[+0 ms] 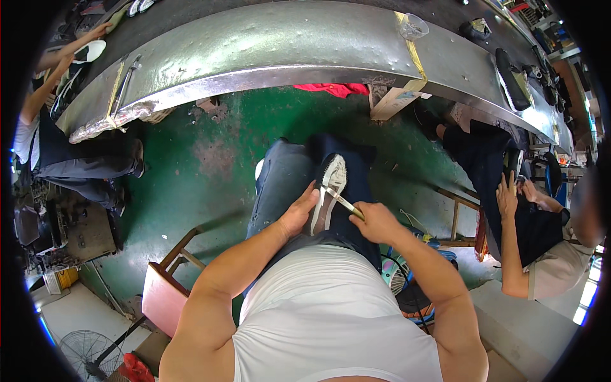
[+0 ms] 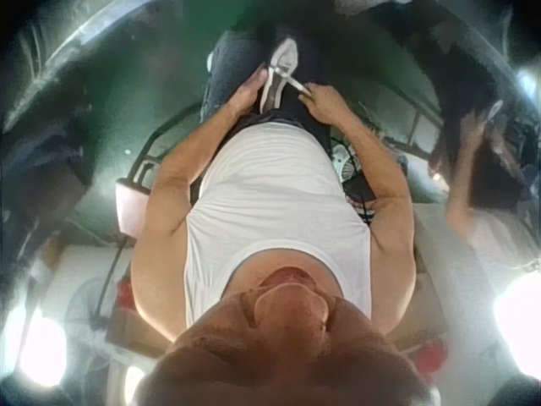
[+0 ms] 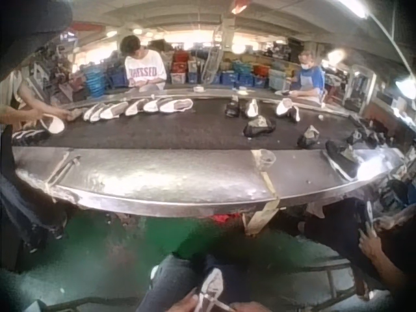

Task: Pull and trim excess material from the shoe upper using pliers at a manufacturing workbench.

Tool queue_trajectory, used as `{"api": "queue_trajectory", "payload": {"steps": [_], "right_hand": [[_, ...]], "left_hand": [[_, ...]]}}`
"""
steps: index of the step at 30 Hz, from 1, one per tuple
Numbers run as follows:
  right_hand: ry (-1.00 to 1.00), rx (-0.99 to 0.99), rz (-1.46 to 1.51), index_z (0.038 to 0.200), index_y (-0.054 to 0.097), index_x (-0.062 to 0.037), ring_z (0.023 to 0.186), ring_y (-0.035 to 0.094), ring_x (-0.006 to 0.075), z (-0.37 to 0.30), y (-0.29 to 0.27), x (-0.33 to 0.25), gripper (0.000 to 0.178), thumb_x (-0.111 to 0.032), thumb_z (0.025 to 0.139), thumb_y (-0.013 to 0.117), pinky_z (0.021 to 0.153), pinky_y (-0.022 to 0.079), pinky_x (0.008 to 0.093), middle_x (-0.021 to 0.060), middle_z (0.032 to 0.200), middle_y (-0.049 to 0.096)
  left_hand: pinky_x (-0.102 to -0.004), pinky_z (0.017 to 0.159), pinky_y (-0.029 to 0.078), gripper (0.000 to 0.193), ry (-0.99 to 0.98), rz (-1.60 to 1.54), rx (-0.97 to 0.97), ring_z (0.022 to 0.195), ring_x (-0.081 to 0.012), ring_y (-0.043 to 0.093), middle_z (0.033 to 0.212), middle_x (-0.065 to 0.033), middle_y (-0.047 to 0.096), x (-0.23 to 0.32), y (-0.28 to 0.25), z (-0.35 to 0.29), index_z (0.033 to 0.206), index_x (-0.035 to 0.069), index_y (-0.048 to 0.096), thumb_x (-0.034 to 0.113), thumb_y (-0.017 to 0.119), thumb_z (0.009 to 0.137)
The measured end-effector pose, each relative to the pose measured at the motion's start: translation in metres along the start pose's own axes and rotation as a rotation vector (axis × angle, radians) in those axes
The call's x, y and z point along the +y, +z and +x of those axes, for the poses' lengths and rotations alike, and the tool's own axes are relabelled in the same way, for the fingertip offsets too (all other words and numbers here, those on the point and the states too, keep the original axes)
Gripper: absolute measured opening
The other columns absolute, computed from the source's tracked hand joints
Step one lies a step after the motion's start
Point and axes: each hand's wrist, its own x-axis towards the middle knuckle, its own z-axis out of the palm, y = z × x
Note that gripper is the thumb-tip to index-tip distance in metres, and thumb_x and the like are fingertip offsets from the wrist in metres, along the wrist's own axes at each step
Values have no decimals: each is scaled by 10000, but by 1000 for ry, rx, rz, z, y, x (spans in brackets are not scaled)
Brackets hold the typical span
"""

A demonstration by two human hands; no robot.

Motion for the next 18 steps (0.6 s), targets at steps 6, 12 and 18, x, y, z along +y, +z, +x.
{"api": "queue_trajectory", "payload": {"steps": [6, 12, 18], "right_hand": [[146, -125, 257, 942, 606, -7, 898, 655, 411, -2, -4, 11, 227, -227, 904, 640, 781, 504, 486, 220, 877, 664], [239, -153, 309, 1020, 596, 18, 768, 636, 220, 10, -29, -2, 211, -177, 945, 616, 663, 512, 358, 117, 833, 649], [340, -170, 739, 1066, 610, 31, 719, 622, 122, 14, 21, 11, 201, -144, 969, 592, 611, 504, 272, 58, 830, 653]], "left_hand": [[-308, 1137, 307, 758, 130, 344, 161, 1385, -225, 388, 1520, -162, 398, -3, 16, 12, 1586, 78, 155, 348, 563, 1007], [-298, 1119, 325, 690, 178, 575, 263, 1362, -215, 418, 1486, -163, 447, -2, 23, 11, 1581, 95, 200, 256, 559, 1015], [-320, 1108, 356, 652, 291, 735, 289, 1339, -260, 477, 1461, -220, 473, 9, 28, 5, 1574, 86, 223, 181, 535, 1009]]}}
